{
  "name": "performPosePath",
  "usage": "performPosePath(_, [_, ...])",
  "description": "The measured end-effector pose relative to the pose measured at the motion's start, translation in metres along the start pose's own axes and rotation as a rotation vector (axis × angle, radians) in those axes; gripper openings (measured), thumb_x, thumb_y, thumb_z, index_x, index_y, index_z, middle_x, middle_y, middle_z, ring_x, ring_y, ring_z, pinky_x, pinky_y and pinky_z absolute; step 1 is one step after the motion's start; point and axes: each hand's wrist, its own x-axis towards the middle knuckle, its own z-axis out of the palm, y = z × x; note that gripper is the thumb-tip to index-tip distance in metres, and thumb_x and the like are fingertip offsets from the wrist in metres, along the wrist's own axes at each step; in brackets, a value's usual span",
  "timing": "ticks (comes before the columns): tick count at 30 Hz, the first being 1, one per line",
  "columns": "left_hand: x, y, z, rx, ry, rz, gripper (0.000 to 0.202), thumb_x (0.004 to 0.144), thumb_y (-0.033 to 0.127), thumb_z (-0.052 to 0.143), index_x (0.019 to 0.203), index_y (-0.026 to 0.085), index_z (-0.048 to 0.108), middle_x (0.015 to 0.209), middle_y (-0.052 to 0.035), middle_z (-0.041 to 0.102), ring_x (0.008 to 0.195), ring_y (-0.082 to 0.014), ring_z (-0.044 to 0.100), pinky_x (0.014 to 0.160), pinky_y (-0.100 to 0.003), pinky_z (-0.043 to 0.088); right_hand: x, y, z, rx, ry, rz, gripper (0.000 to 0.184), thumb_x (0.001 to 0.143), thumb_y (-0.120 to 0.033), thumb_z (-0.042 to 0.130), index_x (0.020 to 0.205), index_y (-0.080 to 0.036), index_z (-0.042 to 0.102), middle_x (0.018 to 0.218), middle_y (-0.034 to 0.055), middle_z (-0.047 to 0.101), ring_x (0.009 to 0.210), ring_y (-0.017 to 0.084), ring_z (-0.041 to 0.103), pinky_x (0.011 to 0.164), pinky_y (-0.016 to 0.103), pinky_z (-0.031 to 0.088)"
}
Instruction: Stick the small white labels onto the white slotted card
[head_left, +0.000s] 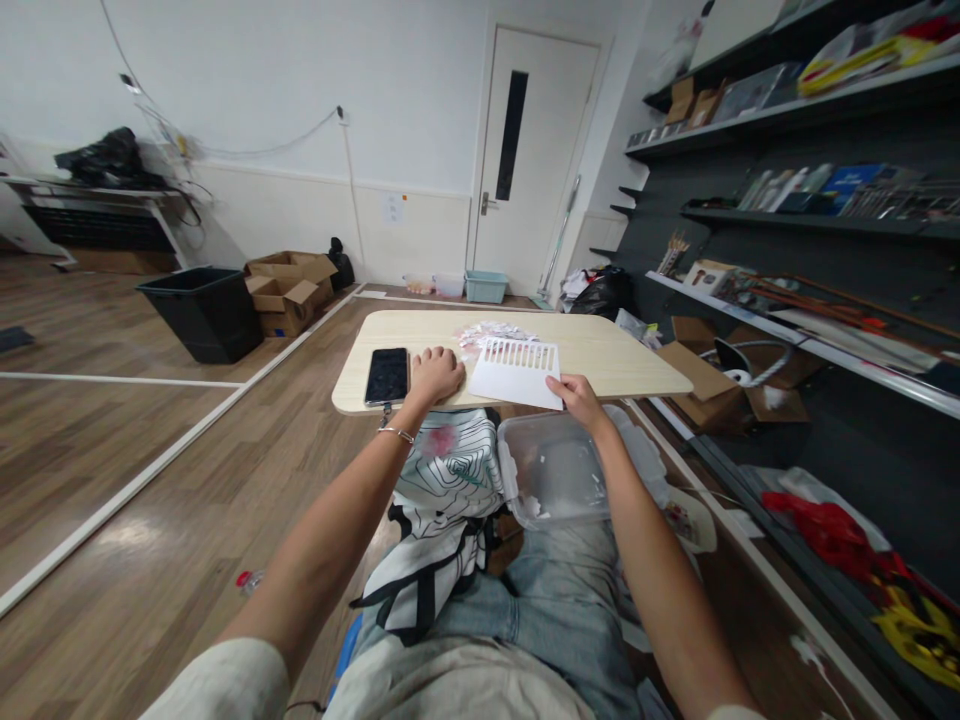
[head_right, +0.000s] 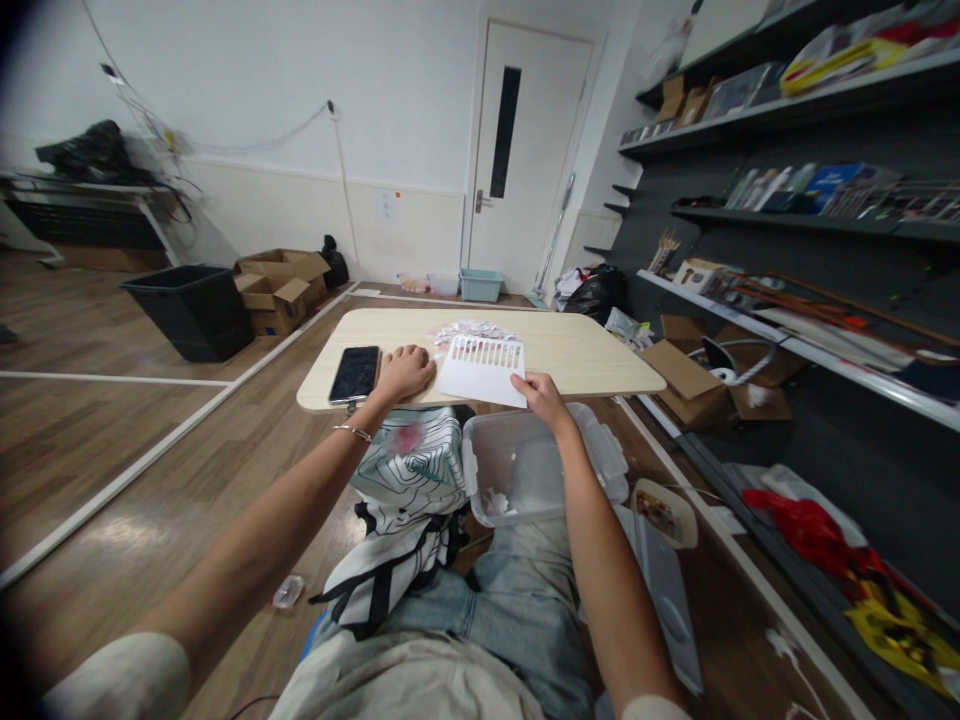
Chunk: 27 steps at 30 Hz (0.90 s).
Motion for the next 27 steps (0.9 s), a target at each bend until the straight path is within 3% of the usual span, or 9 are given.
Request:
performPosePath(14, [0.002, -0.001, 0.003, 0.023, 0.009, 0.005, 0.048, 0.106, 0.045, 0.035, 0.133, 0.019, 0.065, 0.149, -0.0188, 0.061, 0.140, -0.0362, 0.052, 0.115, -0.053, 0.038, 0.002, -0.005, 0.011, 0.119, -0.034, 0.040, 0.058, 0.072, -0.074, 0.074, 0.059, -0.020, 0.056, 0.059, -0.0023, 0.043, 0.062, 0.014, 0.038, 0.058, 0.029, 0.027])
performPosePath(27, [0.002, -0.001, 0.002, 0.008, 0.003, 0.001, 0.047, 0.107, 0.046, 0.036, 0.132, 0.019, 0.065, 0.150, -0.0180, 0.061, 0.142, -0.0362, 0.050, 0.115, -0.053, 0.037, 0.006, -0.004, 0.019, 0.155, 0.048, 0.049, 0.058, 0.069, -0.076, 0.076, 0.065, -0.019, 0.063, 0.061, -0.0006, 0.052, 0.065, 0.016, 0.043, 0.059, 0.029, 0.031])
